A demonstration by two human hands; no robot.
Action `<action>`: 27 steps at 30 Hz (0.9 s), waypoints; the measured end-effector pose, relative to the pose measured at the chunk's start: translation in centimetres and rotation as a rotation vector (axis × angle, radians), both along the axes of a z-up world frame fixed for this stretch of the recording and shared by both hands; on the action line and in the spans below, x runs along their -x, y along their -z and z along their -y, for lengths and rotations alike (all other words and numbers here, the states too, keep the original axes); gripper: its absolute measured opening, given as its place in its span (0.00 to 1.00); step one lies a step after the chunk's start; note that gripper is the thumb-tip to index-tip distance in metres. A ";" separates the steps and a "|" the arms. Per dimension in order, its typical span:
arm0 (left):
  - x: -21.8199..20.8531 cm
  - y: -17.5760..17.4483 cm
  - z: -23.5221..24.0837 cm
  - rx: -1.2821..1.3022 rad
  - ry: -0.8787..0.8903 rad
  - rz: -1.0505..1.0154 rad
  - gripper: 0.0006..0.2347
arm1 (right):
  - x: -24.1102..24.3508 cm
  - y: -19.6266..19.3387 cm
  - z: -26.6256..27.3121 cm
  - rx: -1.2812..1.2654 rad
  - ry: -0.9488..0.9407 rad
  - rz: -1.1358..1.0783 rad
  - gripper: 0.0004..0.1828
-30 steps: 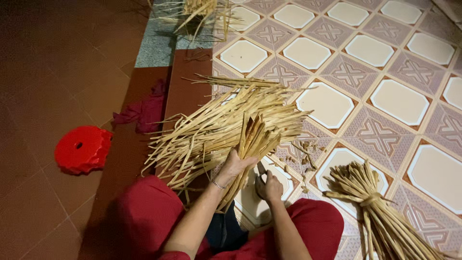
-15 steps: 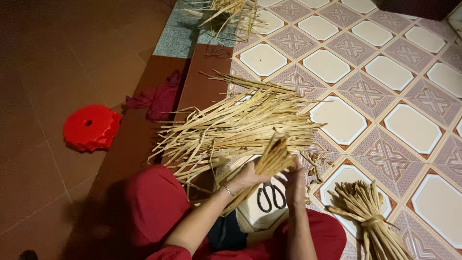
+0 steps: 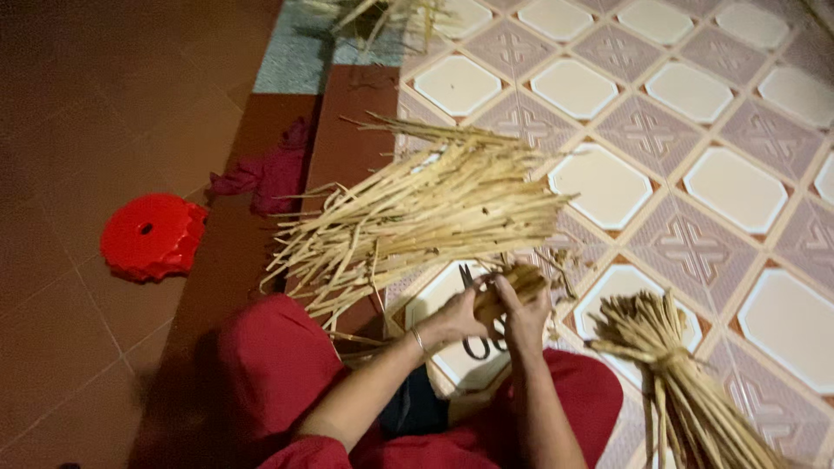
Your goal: The person sits on a tiled floor and uses shears to cut a bundle of dried sticks into shorter pieces. The cut pieces are placed into a growing pile beside the uncut bundle.
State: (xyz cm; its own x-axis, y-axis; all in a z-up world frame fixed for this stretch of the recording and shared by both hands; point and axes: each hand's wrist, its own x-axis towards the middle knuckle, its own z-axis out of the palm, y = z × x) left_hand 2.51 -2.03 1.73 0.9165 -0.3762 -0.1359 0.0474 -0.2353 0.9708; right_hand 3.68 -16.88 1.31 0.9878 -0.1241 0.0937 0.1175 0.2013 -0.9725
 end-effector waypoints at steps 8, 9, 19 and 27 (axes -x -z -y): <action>-1.3 1.8 -0.8 -0.291 -0.120 0.096 0.24 | -3.1 -8.1 5.9 0.357 -0.187 0.309 0.35; -1.5 1.9 -0.6 -0.357 -0.099 0.039 0.28 | -3.2 -9.2 6.5 0.428 -0.181 0.308 0.35; -3.1 -0.1 -1.1 0.122 -0.163 0.338 0.28 | -2.7 -10.6 3.2 0.444 -0.353 0.130 0.47; -9.2 -11.9 -3.4 0.263 -0.175 0.419 0.05 | -3.2 -6.1 -0.8 0.349 -0.592 0.210 0.79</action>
State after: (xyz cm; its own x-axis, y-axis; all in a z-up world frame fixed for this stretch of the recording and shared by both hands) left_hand 11.66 1.36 13.68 0.9240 -0.1847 0.3348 -0.3414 -0.0042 0.9399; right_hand 6.89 -16.03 7.44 0.8369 0.4988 0.2254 0.2761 -0.0292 -0.9607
